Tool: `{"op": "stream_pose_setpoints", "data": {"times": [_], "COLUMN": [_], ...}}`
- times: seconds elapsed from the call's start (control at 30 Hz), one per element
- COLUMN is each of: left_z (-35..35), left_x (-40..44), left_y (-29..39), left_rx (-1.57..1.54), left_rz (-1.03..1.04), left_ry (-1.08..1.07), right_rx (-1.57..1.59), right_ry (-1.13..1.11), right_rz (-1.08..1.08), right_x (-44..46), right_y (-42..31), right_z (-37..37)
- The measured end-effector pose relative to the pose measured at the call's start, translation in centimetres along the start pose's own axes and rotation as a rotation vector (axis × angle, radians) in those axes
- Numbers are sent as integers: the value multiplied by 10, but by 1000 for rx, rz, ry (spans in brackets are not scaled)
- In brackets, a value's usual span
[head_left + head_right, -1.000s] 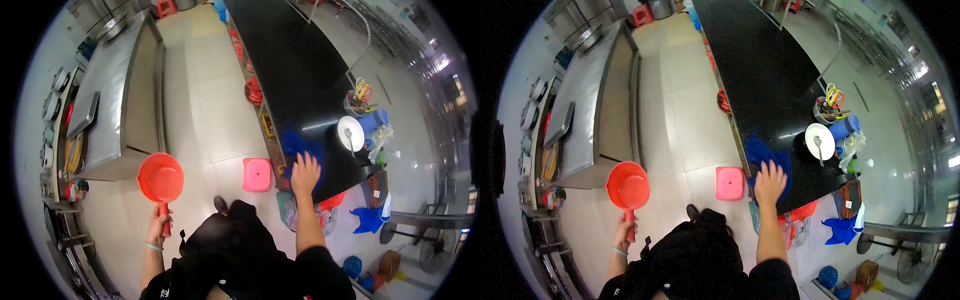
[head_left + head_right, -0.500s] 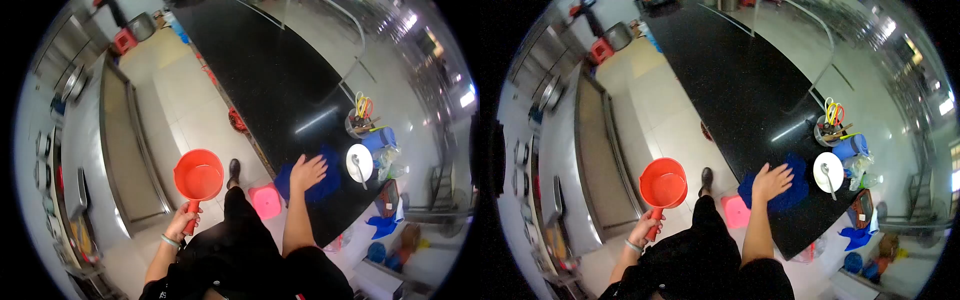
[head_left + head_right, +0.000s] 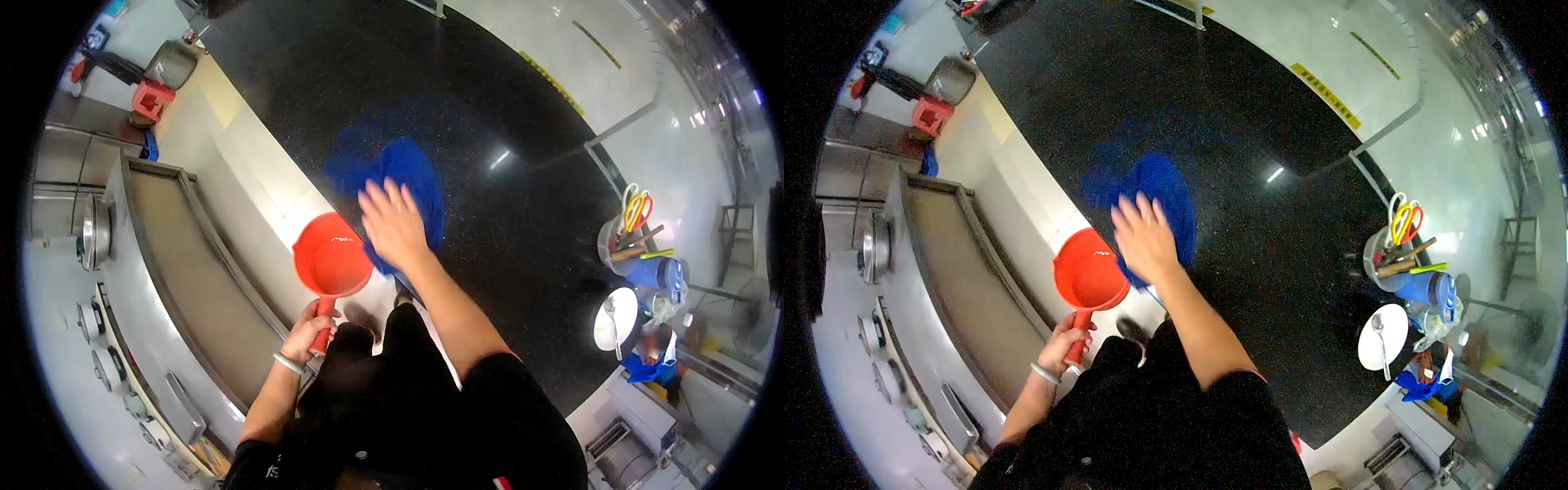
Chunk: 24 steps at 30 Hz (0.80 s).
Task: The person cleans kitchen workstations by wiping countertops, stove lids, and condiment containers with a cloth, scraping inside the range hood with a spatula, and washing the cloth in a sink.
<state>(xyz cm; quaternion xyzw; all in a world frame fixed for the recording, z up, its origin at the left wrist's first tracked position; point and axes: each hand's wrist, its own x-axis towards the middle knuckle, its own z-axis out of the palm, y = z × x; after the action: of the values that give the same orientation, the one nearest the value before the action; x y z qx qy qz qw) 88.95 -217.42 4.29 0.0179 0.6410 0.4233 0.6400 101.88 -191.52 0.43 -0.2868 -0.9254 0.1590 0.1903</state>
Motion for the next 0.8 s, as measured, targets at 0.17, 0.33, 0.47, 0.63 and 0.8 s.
{"op": "stream_pose_setpoints", "data": {"times": [0.17, 0.33, 0.47, 0.63, 0.8], "left_z": [-19, -44, -82, -118, -163], "left_x": [39, 69, 98, 120, 142], "left_y": [49, 79, 101, 154, 199], "left_rx": [131, 233, 231, 313, 305], "left_rz": [-45, -67, -91, -126, -99], "left_ry": [1, -96, -231, -254, -248], "right_rx": [-102, -800, -726, -466, -246], "right_ry": [-250, 296, 482, 267, 174], "right_rz": [546, 1193, 1353, 953, 218], "right_x": [-153, -288, -195, 96, 233], "right_y": [-15, 35, 75, 51, -45], "right_z": [-83, -77, -57, -20, 96]}}
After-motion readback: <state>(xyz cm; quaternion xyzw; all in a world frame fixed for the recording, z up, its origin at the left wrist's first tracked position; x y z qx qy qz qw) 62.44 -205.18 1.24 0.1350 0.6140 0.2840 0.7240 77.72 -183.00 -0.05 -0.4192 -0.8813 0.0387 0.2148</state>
